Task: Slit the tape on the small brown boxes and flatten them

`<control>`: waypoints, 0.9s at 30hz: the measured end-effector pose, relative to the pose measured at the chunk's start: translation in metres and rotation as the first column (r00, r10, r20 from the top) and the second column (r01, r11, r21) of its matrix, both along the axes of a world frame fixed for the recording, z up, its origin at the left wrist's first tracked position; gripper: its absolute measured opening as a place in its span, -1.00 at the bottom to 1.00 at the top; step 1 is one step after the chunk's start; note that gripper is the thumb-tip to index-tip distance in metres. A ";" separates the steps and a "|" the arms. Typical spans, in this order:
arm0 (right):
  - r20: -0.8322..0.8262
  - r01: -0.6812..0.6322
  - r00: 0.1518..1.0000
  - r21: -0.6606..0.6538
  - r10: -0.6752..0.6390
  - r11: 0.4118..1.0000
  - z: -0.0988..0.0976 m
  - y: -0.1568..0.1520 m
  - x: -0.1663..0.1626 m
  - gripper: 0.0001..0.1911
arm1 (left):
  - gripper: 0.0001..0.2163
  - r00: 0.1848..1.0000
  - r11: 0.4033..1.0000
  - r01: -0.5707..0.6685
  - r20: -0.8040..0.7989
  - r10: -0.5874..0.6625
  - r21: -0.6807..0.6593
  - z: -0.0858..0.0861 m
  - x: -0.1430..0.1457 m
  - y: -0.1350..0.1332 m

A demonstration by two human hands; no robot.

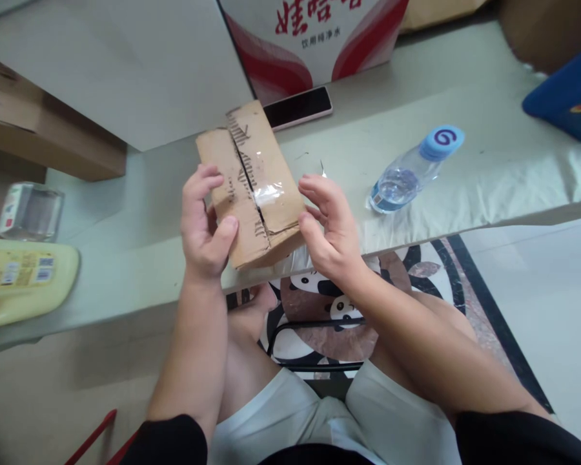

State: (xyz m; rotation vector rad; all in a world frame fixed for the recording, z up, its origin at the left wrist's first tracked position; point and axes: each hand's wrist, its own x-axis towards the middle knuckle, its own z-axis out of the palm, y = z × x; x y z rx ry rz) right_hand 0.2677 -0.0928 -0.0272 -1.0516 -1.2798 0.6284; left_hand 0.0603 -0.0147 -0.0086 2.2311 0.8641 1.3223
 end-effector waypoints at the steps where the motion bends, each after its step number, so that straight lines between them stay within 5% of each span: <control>1: 0.002 0.017 1.000 0.004 -0.018 1.000 -0.001 0.000 0.000 -0.65 | -0.53 1.000 1.000 0.000 0.014 0.000 -0.005 -0.001 0.001 0.000; 5: -0.020 -0.015 1.000 0.029 0.015 0.999 -0.003 -0.001 0.001 -0.64 | -0.52 0.990 0.999 -0.018 0.138 0.023 -0.043 -0.008 0.003 0.001; 12: 0.107 -0.099 0.989 -0.048 0.104 0.994 0.014 0.002 -0.002 -0.34 | -0.41 0.987 0.999 -0.015 0.162 0.021 -0.041 -0.009 0.014 -0.004; 15: 0.159 -0.012 0.987 -0.104 0.029 0.995 0.021 0.004 -0.003 -0.39 | -0.40 0.987 1.000 0.003 0.162 -0.006 0.013 -0.010 0.017 -0.003; 20: 0.320 0.082 0.945 -0.018 -0.072 0.996 0.015 0.003 0.001 -0.60 | -0.55 1.000 0.998 0.020 0.012 -0.021 0.068 -0.006 0.016 -0.004; 27: 0.326 0.006 0.945 0.002 -0.006 1.000 0.012 0.001 0.009 -0.55 | -0.57 0.999 1.000 0.014 0.033 -0.014 -0.010 -0.002 0.018 -0.009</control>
